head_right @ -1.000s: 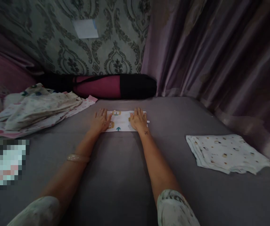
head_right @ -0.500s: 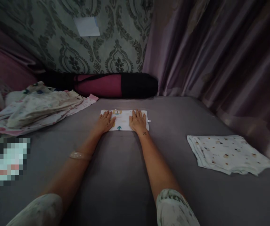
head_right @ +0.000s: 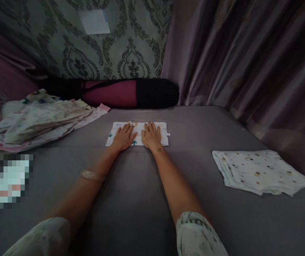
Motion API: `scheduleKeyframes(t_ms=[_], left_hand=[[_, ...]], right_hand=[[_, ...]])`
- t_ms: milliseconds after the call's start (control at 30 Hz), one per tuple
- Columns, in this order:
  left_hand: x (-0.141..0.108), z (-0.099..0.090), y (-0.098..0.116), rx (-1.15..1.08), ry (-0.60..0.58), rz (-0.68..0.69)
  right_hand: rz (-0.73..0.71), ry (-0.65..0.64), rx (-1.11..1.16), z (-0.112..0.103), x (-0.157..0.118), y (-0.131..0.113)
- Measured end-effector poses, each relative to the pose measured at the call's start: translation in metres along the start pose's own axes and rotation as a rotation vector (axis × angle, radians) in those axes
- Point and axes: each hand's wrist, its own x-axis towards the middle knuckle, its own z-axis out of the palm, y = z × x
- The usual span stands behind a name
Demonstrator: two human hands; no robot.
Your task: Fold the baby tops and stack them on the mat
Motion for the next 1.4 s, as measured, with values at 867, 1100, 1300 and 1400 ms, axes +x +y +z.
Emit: scheduleKeyframes(t_ms=[867, 1100, 1300, 1400], left_hand=[[0.000, 0.000, 0.009, -0.047, 0.004, 0.089], [0.010, -0.001, -0.004, -0.050, 0.100, 0.059], [0.011, 0.002, -0.008, -0.040, 0.022, 0.066], [0.010, 0.000, -0.006, -0.046, 0.020, 0.070]], right_hand=[[-0.097, -0.020, 0.008, -0.004, -0.004, -0.017], [-0.205, -0.021, 0.033, -0.007, 0.004, -0.024], [-0.207, -0.055, 0.036, -0.003, 0.005, -0.025], [-0.215, -0.054, 0.035, -0.005, 0.004, -0.025]])
